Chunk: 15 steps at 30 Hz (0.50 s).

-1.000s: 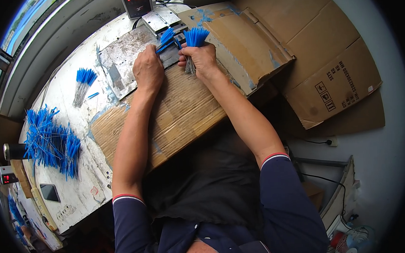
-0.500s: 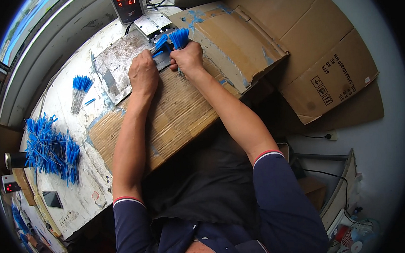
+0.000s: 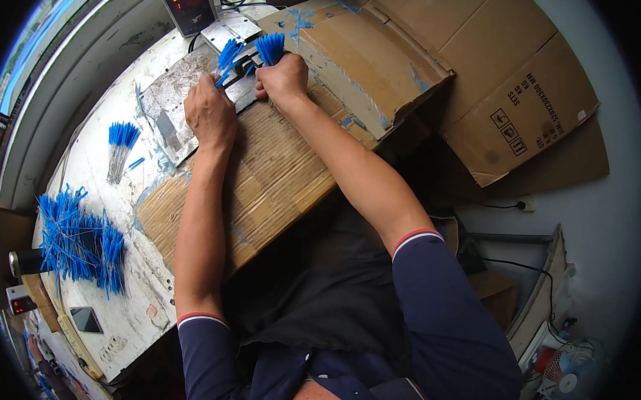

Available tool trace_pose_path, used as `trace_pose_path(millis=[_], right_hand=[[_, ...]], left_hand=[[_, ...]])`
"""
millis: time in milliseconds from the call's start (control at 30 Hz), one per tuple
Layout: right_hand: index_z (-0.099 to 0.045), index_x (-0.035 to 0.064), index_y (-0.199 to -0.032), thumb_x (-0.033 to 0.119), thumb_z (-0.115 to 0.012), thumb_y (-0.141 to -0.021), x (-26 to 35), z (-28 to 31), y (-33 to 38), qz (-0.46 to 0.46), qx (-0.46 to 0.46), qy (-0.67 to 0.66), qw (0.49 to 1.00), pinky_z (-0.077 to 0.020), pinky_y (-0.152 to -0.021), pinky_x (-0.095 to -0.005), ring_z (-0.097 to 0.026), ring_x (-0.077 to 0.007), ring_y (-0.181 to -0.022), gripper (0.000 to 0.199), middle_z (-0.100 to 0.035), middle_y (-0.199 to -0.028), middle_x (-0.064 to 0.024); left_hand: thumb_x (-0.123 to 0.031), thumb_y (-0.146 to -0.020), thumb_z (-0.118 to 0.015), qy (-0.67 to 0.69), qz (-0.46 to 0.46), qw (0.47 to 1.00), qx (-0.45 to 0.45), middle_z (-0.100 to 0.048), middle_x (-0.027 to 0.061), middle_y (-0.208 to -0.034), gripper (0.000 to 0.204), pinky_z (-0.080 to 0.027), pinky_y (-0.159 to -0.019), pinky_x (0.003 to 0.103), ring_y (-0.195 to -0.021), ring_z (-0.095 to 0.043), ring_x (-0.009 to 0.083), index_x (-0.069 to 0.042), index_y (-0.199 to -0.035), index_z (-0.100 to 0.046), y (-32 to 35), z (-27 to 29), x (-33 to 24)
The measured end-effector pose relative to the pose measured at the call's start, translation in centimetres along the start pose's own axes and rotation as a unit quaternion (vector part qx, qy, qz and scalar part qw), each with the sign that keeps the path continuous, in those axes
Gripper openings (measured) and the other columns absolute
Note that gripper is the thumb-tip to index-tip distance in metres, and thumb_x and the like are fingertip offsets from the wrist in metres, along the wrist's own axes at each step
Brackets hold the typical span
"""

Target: The worker is assembling bundles of blue fiber components by inserting them into an industrial assembly fixture.

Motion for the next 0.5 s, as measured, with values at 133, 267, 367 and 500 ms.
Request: trace_pose_path(millis=[133, 267, 367, 500], right_hand=[[-0.064, -0.0072, -0.080, -0.003, -0.072, -0.075, -0.2, 0.2, 0.2, 0.018, 0.038, -0.137, 0.990, -0.0592, -0.045, -0.0347, -0.067, -0.0223, -0.054, 0.010, -0.065, -0.070, -0.0130], [-0.065, -0.0049, -0.083, -0.002, -0.074, -0.077, -0.6, 0.7, 0.8, 0.001, 0.073, -0.212, 0.975, -0.0601, -0.047, -0.0339, -0.065, -0.0212, -0.055, 0.012, -0.065, -0.072, -0.0116], [-0.067, -0.0023, -0.095, -0.001, -0.075, -0.080, -1.2, 1.2, 0.8, -0.026, 0.076, -0.181, 0.980, -0.0628, -0.055, -0.0358, -0.069, -0.0205, -0.068, 0.017, -0.069, -0.088, -0.0118], [-0.068, -0.0029, -0.097, -0.002, -0.076, -0.080, -1.7, 1.6, 0.7, -0.040, 0.101, -0.189, 0.976, -0.0631, -0.057, -0.0361, -0.070, -0.0210, -0.070, 0.019, -0.069, -0.087, -0.0107]], left_hand=[[-0.006, -0.088, -0.055, 0.011, -0.003, 0.999, 0.051, -0.066, 0.0128, -0.083, 0.008, -0.046, -0.077, 0.044, -0.083, -0.063, 0.0319, -0.006, -0.093, -0.061, 0.4, -0.9, -0.4], [-0.006, -0.088, -0.055, 0.019, -0.017, 0.999, 0.045, -0.066, 0.0130, -0.081, 0.008, -0.047, -0.074, 0.044, -0.081, -0.063, 0.0317, -0.006, -0.093, -0.061, 0.4, -0.9, -0.4], [-0.010, -0.091, -0.063, 0.023, 0.013, 0.996, 0.081, -0.066, 0.0161, -0.082, 0.010, -0.050, -0.075, 0.046, -0.083, -0.065, 0.0345, -0.005, -0.100, -0.063, 0.6, -1.5, 0.1], [-0.010, -0.091, -0.062, 0.027, 0.031, 0.996, 0.085, -0.066, 0.0168, -0.081, 0.011, -0.051, -0.073, 0.047, -0.082, -0.066, 0.0351, -0.005, -0.100, -0.063, 0.5, -1.6, 0.3]])
Point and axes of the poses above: each hand's wrist, its own y-axis away from the middle knuckle, its own z-axis out of the back of the hand, x = y × z, the point moved 6 cm from there along -y, towards the middle knuckle
